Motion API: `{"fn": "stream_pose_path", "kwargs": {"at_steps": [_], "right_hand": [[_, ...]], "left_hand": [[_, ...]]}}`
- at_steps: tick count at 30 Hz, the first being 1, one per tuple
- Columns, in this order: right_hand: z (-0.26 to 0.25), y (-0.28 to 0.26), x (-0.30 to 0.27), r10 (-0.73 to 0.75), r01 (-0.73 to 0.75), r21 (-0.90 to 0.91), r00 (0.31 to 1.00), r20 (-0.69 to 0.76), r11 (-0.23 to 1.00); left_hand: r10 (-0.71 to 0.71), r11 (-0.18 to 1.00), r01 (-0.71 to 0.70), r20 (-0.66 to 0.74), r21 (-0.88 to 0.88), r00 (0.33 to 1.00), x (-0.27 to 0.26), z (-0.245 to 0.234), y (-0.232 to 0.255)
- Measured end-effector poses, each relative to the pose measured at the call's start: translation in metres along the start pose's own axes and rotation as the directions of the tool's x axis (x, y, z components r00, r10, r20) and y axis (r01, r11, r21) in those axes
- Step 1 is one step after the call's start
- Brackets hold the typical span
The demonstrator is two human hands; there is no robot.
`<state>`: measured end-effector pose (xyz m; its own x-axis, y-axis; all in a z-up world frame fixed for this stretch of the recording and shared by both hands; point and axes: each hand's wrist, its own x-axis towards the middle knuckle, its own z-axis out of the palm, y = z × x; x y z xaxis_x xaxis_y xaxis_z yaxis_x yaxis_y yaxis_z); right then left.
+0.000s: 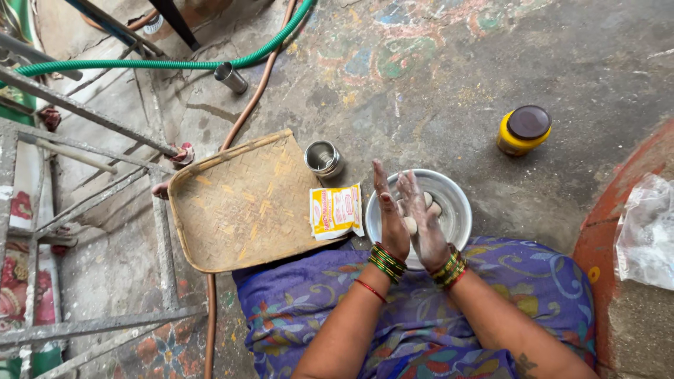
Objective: The person rolls small pieces of a white clay-like material into balls by hand and places them in a bowl. They also handle a winnowing basket and a small packet on the floor.
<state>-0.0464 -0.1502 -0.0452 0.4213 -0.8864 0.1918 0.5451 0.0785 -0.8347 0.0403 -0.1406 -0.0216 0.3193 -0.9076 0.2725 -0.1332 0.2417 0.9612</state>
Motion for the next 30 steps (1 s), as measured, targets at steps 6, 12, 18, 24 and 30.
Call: {"fn": "stream_pose_path", "kwargs": {"at_steps": [6,12,18,24,30], "right_hand": [[-0.029,0.005,0.012,-0.064,0.076,0.181,0.995,-0.071,0.981],[-0.013,0.025,0.0,0.096,-0.098,-0.09,0.995,-0.016,0.991],[-0.015,0.023,0.004,0.002,-0.006,0.154,1.0,0.029,0.988],[-0.019,0.025,0.009,0.094,-0.101,-0.095,0.993,-0.073,0.99],[0.001,0.013,0.0,0.139,-0.158,0.177,0.983,0.118,0.971]], "left_hand": [[-0.106,0.994,0.108,0.21,0.0,0.972,-0.043,0.009,-0.016],[-0.072,0.941,0.098,0.091,-0.323,0.993,-0.03,-0.003,-0.013],[-0.046,0.991,0.039,0.052,0.127,0.998,-0.026,-0.005,-0.031],[-0.001,1.0,0.004,0.176,-0.016,0.984,-0.059,-0.001,-0.016],[-0.057,0.998,0.057,-0.001,-0.007,0.998,-0.007,-0.011,-0.014]]}}
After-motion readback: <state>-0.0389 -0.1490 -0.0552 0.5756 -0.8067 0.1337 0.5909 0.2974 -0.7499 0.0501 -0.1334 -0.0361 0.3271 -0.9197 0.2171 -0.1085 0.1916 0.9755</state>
